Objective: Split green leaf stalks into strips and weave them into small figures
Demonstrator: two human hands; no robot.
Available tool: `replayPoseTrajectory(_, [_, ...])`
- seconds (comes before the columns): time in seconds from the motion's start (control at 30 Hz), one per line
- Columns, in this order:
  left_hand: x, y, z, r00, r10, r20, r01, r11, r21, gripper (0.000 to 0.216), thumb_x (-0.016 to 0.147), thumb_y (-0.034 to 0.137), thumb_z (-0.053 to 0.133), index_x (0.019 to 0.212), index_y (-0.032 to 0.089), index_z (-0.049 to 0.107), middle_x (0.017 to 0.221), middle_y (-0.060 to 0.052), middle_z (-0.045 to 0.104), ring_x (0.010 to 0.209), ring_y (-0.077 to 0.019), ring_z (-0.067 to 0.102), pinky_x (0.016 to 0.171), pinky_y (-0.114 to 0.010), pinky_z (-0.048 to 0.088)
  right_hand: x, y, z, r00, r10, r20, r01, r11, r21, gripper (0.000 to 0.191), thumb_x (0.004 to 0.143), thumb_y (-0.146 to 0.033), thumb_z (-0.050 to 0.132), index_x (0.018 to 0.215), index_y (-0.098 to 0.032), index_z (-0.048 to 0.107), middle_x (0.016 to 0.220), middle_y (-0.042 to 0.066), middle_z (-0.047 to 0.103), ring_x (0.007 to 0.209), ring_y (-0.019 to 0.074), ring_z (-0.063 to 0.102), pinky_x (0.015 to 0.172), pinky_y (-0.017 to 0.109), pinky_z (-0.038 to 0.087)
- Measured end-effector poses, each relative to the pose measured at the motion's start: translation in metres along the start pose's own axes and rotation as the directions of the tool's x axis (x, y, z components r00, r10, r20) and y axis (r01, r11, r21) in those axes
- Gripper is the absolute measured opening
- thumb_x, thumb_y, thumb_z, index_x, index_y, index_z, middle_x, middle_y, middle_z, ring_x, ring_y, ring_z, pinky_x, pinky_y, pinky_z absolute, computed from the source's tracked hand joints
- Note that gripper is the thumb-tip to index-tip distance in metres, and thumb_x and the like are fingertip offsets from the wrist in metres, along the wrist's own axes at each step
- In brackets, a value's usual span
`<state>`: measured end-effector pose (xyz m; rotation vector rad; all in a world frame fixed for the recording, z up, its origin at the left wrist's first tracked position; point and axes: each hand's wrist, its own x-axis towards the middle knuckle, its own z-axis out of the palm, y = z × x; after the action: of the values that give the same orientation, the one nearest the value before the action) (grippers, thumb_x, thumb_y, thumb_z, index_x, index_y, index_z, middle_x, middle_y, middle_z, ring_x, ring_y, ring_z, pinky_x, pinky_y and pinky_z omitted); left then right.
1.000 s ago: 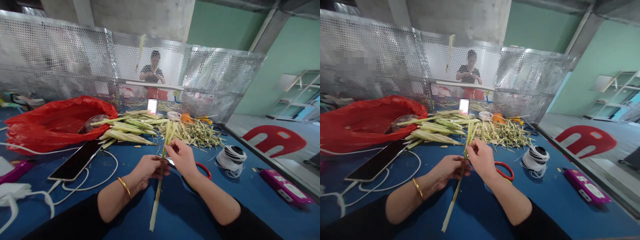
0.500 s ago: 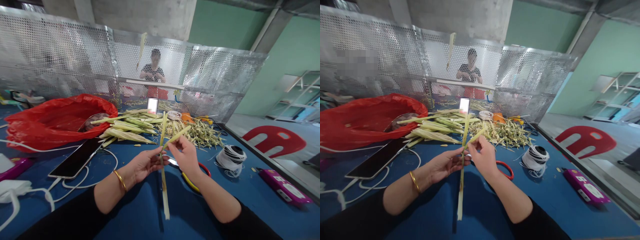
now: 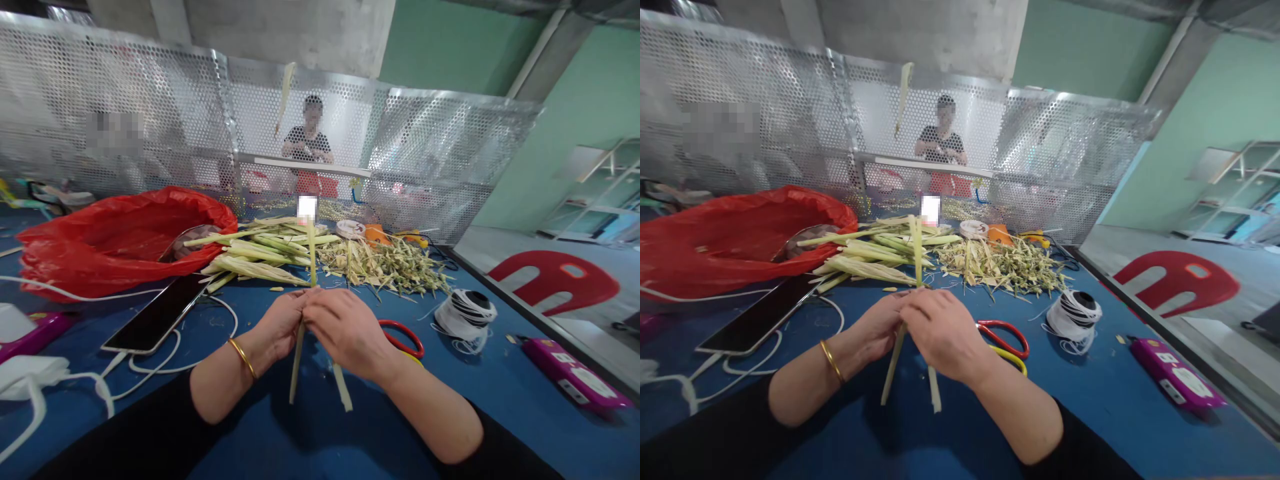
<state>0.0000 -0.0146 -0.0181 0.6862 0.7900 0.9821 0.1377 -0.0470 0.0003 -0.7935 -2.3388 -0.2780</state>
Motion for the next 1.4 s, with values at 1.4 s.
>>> replayPoseTrajectory(1.4, [-0.016,0.004,0.011,0.976,-0.166,0.138,0.121,0.950,0.288,0.019,0.082,0.027,0.061,0.088,0.010,0.070,0.081,-0.012,0.072,0.063,-0.0132,0.067,0.038,-0.012,0.037,0.003,0.027,-0.004,0.607,0.765,0.216,-0.441,0.098,0.892,0.016,0.066,-0.022,0.061,0.082,-0.018,0.062,0.061,-0.005,0.053,0.057,0.0094,0.048,0.060,0.024,0.040])
